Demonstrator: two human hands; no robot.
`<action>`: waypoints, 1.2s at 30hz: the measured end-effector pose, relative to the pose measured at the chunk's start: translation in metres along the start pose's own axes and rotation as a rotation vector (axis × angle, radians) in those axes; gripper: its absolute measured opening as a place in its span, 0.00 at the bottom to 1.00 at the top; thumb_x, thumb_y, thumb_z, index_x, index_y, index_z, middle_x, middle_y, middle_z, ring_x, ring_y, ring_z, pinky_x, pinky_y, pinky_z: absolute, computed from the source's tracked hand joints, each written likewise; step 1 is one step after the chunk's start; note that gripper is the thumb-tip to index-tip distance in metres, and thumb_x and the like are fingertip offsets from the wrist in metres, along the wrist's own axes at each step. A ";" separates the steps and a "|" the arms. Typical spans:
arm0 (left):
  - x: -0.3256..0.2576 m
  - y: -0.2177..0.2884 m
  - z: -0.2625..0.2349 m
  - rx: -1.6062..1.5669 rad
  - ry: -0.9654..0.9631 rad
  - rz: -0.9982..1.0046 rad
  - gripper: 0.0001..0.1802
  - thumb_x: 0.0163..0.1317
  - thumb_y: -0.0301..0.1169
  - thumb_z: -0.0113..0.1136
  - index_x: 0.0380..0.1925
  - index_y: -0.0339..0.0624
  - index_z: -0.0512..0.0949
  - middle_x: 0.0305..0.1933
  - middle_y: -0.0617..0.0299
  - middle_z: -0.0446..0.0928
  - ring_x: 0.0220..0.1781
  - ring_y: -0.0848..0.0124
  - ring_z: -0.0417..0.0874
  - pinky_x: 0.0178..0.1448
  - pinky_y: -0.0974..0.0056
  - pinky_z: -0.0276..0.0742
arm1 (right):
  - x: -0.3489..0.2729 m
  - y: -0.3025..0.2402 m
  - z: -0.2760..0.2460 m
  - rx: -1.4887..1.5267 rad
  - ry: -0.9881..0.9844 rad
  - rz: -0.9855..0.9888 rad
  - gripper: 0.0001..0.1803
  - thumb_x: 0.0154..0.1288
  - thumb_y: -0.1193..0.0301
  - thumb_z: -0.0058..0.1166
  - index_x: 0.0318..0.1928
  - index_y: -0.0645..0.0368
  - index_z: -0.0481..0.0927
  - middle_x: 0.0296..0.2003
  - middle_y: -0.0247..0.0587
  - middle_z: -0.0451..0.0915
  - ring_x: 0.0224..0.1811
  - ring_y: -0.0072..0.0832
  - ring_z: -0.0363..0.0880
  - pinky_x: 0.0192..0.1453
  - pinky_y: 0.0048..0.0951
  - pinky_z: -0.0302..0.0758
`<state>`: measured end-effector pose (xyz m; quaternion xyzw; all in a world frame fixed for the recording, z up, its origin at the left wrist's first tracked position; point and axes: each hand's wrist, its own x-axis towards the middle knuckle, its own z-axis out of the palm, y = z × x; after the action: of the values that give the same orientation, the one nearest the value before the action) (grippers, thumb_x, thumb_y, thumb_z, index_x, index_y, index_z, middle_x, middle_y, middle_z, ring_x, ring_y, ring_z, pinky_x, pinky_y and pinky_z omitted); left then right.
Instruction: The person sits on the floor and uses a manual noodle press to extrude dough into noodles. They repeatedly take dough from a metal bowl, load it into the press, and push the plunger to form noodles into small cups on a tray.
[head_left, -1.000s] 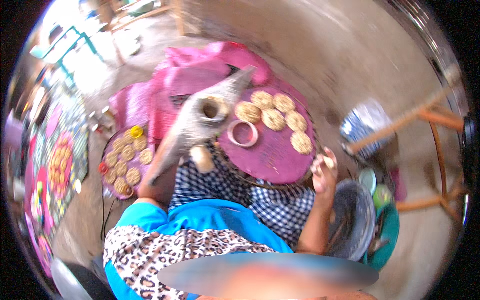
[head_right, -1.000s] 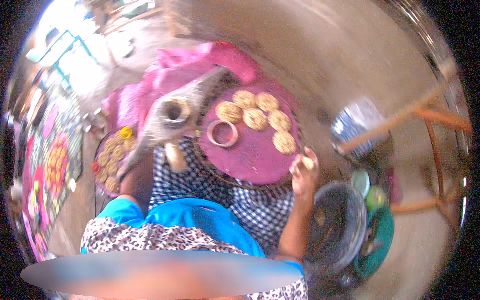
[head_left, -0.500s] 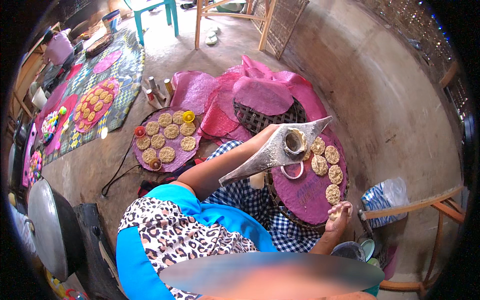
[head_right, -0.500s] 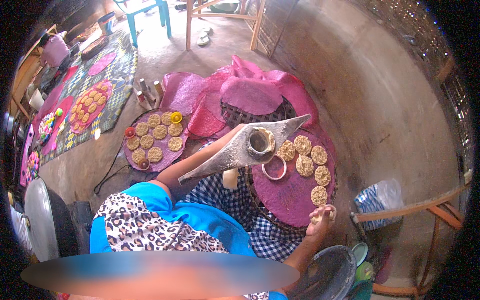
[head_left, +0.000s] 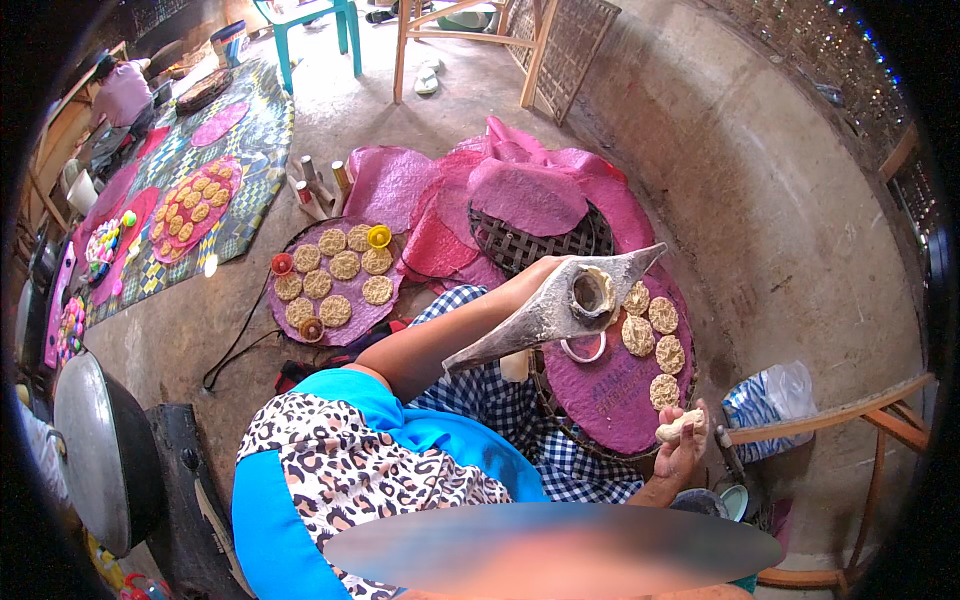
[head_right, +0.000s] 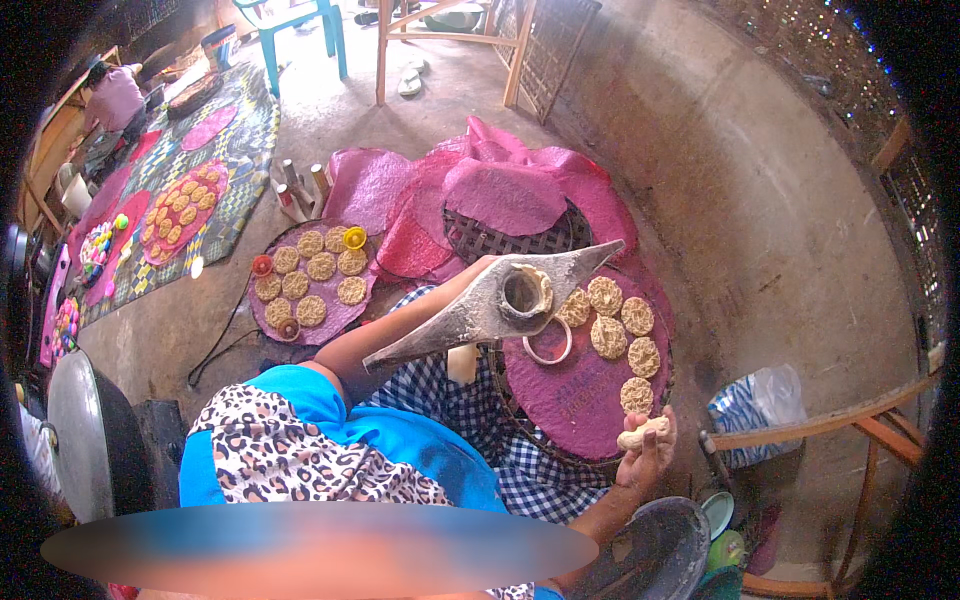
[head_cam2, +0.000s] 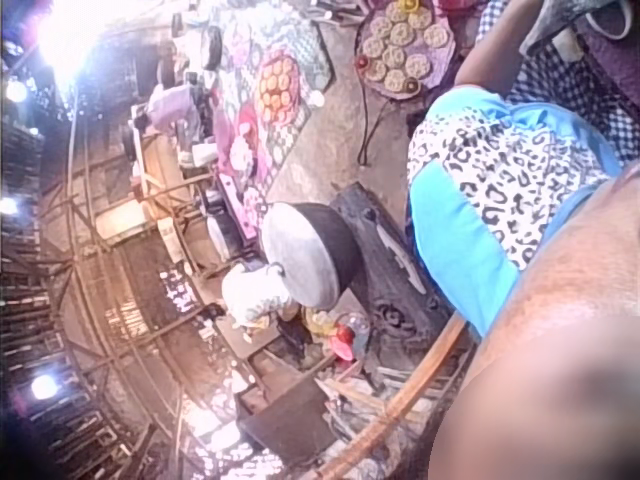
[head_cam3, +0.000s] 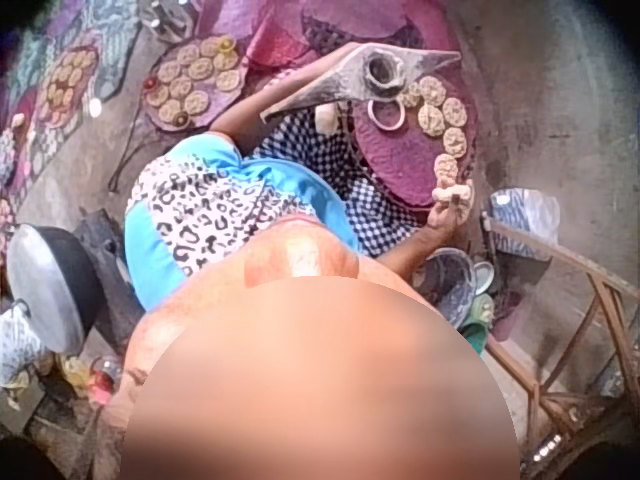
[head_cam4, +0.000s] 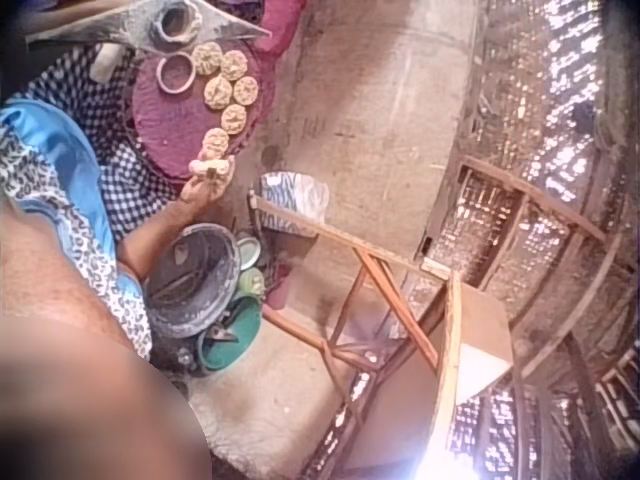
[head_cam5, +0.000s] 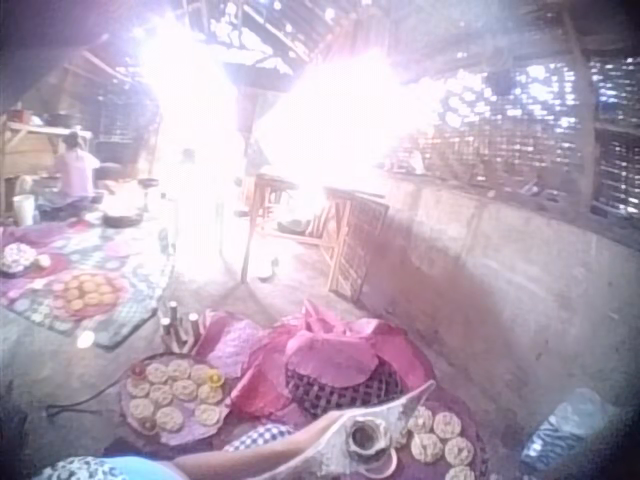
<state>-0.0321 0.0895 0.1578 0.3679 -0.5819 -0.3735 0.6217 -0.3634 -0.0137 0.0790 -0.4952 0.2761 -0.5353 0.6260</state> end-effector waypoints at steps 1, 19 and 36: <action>0.000 0.000 0.000 -0.013 0.004 0.002 0.17 0.44 0.26 0.67 0.36 0.40 0.75 0.34 0.65 0.78 0.36 0.80 0.76 0.43 0.72 0.72 | 0.000 0.001 -0.005 0.085 0.013 0.040 0.25 0.53 0.67 0.59 0.52 0.56 0.67 0.36 0.38 0.74 0.39 0.33 0.76 0.51 0.41 0.72; -0.003 -0.002 -0.006 -0.020 -0.002 -0.019 0.19 0.43 0.29 0.68 0.38 0.40 0.75 0.35 0.66 0.77 0.37 0.80 0.75 0.43 0.71 0.72 | 0.003 0.025 -0.015 0.282 0.369 0.103 0.09 0.60 0.61 0.52 0.38 0.50 0.72 0.23 0.25 0.71 0.20 0.15 0.68 0.21 0.16 0.68; 0.001 -0.015 -0.002 0.060 0.011 0.009 0.20 0.41 0.28 0.67 0.38 0.39 0.75 0.34 0.66 0.77 0.36 0.80 0.74 0.42 0.71 0.72 | -0.010 -0.020 0.041 -0.297 0.018 -0.016 0.25 0.52 0.81 0.51 0.53 0.61 0.65 0.42 0.44 0.73 0.45 0.32 0.72 0.47 0.29 0.72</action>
<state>-0.0301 0.0821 0.1447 0.3855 -0.5912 -0.3511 0.6153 -0.3377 0.0105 0.1098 -0.5796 0.3538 -0.4981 0.5393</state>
